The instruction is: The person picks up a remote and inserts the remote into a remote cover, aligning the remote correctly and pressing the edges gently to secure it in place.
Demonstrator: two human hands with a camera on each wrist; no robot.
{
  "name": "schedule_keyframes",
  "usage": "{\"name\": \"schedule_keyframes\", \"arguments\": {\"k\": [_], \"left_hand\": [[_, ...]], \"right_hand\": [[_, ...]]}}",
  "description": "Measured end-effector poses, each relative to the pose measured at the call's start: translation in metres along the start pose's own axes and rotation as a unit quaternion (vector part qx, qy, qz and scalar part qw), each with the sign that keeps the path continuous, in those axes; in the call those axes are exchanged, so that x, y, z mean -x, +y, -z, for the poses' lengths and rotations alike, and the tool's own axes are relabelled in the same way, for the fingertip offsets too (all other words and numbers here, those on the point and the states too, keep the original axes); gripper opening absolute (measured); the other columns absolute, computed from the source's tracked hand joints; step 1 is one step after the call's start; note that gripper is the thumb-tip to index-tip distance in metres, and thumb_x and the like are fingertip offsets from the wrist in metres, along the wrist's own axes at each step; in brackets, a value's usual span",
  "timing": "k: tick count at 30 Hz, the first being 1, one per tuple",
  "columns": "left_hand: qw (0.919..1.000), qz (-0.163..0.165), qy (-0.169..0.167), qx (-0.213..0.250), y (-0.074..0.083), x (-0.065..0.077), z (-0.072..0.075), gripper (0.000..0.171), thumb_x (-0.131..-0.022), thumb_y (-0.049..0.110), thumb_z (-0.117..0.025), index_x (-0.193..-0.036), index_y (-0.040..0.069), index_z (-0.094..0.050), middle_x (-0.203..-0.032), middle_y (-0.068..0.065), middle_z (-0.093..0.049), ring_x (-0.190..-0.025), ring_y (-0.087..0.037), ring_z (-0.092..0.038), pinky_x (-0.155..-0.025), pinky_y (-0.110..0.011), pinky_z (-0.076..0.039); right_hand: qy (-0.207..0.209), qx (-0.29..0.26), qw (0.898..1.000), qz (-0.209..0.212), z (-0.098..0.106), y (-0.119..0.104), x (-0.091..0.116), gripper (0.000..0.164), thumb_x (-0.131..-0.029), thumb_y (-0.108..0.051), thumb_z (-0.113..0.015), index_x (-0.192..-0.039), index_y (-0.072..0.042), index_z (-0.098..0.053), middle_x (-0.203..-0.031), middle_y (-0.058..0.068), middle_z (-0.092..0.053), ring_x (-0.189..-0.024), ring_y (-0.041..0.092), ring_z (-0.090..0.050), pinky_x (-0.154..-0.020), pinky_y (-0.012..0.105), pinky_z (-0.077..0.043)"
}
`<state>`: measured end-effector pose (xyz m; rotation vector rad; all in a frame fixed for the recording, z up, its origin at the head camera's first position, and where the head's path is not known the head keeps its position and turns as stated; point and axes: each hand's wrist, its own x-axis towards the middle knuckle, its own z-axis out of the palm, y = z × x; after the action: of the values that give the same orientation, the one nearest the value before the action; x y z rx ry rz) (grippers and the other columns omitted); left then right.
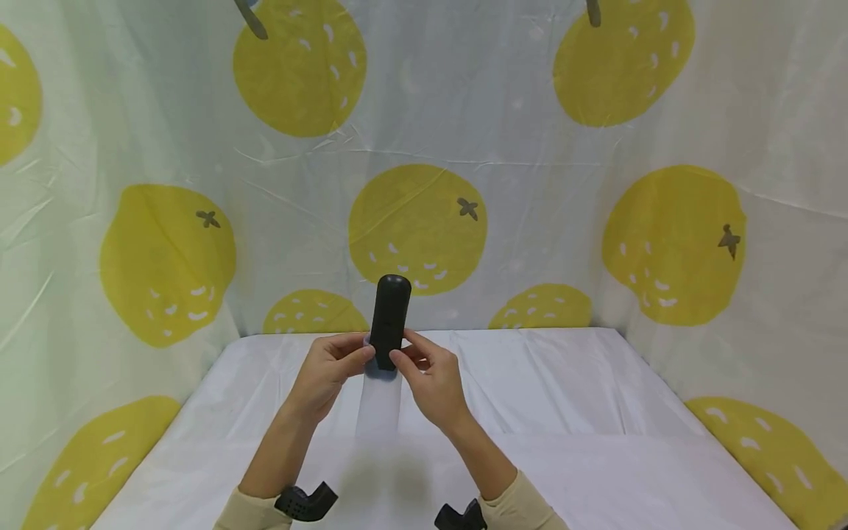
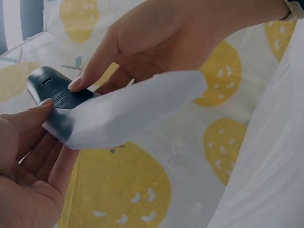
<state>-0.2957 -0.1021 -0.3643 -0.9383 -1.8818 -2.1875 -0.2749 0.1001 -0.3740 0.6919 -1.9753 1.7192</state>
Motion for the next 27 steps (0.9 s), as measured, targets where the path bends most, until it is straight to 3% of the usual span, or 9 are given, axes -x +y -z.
{"name": "schedule_keyframes", "arguments": {"k": [9,18,27], "left_hand": [[0.9999,0.007,-0.002,0.01,-0.003,0.0,-0.003,0.026,-0.097,0.0,-0.071,-0.12,-0.012,-0.07,-0.102,-0.014,-0.075,-0.093,-0.026,-0.073,-0.087,-0.047,-0.059],[0.9991,0.012,-0.032,0.027,-0.008,-0.001,-0.007,0.027,-0.096,-0.001,-0.072,-0.119,-0.015,-0.068,-0.099,-0.014,-0.075,-0.087,-0.024,-0.074,-0.085,-0.043,-0.06],[0.9988,0.025,-0.026,0.032,-0.01,0.0,-0.008,0.027,-0.095,0.001,-0.074,-0.118,-0.013,-0.07,-0.096,-0.014,-0.074,-0.085,-0.025,-0.075,-0.084,-0.043,-0.061]], "right_hand": [[-0.014,0.041,0.999,0.002,0.01,0.0,-0.004,0.035,-0.095,-0.013,-0.077,-0.129,-0.007,-0.073,-0.093,0.001,-0.074,-0.088,0.02,-0.068,-0.077,0.031,-0.059],[0.03,-0.006,1.0,0.0,0.021,-0.006,-0.01,0.028,-0.095,-0.013,-0.077,-0.122,-0.006,-0.075,-0.103,0.006,-0.075,-0.094,0.022,-0.07,-0.077,0.03,-0.056],[0.015,-0.01,1.0,-0.011,0.024,-0.006,-0.009,0.032,-0.098,-0.012,-0.074,-0.128,-0.003,-0.072,-0.104,0.011,-0.076,-0.097,0.021,-0.07,-0.077,0.031,-0.055]]}}
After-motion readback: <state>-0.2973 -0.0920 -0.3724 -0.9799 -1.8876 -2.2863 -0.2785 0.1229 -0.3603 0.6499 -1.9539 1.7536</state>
